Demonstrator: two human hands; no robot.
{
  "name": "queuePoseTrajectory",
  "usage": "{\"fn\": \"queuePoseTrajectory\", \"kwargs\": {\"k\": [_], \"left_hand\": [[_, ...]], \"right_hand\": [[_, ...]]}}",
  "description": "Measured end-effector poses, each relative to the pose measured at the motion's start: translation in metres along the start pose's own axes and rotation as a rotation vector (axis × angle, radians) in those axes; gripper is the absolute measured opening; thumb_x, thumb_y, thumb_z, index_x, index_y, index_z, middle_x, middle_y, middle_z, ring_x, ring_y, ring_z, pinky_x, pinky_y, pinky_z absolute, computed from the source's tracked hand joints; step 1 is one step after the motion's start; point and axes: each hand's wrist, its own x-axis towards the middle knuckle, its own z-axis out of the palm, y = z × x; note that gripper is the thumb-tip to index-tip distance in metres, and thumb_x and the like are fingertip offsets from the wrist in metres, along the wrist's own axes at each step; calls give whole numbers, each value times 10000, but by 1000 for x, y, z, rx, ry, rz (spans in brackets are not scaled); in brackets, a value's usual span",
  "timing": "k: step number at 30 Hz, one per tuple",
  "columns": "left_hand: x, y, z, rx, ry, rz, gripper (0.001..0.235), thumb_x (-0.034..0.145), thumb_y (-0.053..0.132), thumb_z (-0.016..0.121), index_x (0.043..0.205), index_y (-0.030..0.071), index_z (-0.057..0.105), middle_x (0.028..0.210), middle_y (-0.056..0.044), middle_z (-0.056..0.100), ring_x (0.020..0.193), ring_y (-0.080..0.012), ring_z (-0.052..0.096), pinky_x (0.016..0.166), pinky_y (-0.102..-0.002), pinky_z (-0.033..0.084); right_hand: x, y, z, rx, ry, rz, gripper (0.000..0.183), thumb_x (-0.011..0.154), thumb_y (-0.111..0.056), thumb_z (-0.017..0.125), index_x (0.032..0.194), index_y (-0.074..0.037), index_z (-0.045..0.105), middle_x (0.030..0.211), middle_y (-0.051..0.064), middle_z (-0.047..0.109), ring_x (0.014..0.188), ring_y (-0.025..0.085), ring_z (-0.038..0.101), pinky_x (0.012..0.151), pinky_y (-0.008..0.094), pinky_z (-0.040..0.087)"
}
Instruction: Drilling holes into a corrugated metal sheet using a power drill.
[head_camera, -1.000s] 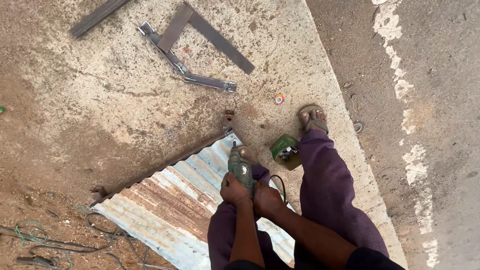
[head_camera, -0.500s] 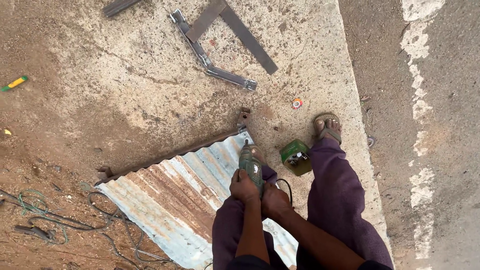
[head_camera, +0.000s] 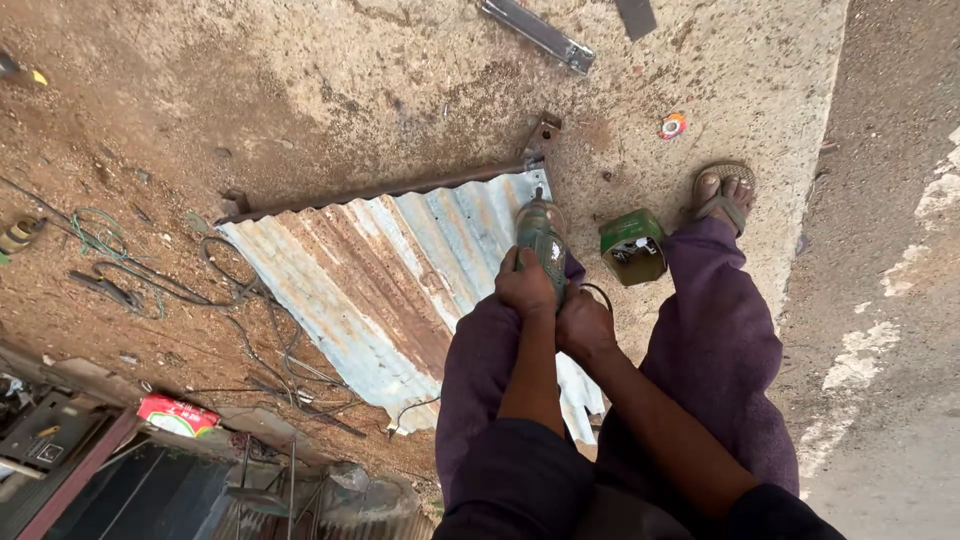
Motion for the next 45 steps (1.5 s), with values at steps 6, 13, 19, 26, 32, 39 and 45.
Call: {"fn": "queuePoseTrajectory", "kwargs": {"k": [6, 13, 19, 26, 32, 39, 45], "left_hand": [[-2, 9, 1, -4, -25, 2, 468, 851, 251, 638, 1189, -65, 712, 1122, -248, 746, 1005, -360, 745, 900, -425, 588], [13, 17, -11, -75, -54, -214, 463, 848, 298, 620, 1108, -53, 774, 1056, -245, 791, 919, -367, 755, 825, -437, 610], [0, 7, 6, -59, -12, -83, 495, 817, 295, 656, 1164, -51, 730, 1079, -236, 774, 923, -355, 759, 841, -418, 609], [9, 13, -11, -94, -61, -71, 473, 860, 262, 616, 1169, -78, 731, 1099, -252, 766, 936, -348, 746, 852, -421, 602], [-5, 7, -5, -124, -82, -89, 479, 860, 247, 610, 1202, -77, 699, 1145, -260, 745, 972, -372, 738, 860, -456, 600], [-3, 6, -11, -54, -71, 53, 478, 861, 227, 609, 1217, -77, 708, 1159, -261, 741, 1021, -360, 734, 918, -430, 583], [3, 34, -22, -262, -98, -260, 485, 852, 254, 560, 1182, -66, 714, 1082, -259, 752, 879, -387, 741, 729, -479, 624]], "right_hand": [[-6, -24, -33, -36, -135, 74, 858, 717, -447, 838, 1313, 66, 494, 1166, 276, 649, 1019, 419, 699, 878, 500, 583], [4, -24, -14, -8, -132, 134, 692, 813, -435, 789, 1255, 48, 566, 1198, 279, 675, 1115, 413, 688, 952, 491, 568], [-2, -16, -33, -84, -106, 61, 851, 696, -401, 849, 1336, 36, 498, 1167, 249, 669, 1096, 399, 680, 931, 488, 569], [9, -7, 9, -60, -67, 59, 821, 755, -396, 836, 1342, 59, 487, 1224, 286, 632, 1080, 429, 672, 904, 506, 570], [-3, -10, -10, -59, -103, 81, 805, 770, -451, 808, 1332, 37, 502, 1213, 264, 646, 1096, 416, 675, 926, 500, 566], [3, -12, 1, -48, -147, 102, 864, 759, -497, 838, 1337, 41, 486, 1186, 275, 634, 1065, 420, 672, 903, 503, 558], [11, 10, 27, -160, -29, 5, 833, 842, -430, 780, 1415, 90, 468, 1187, 282, 656, 1046, 407, 703, 873, 479, 592]]}}
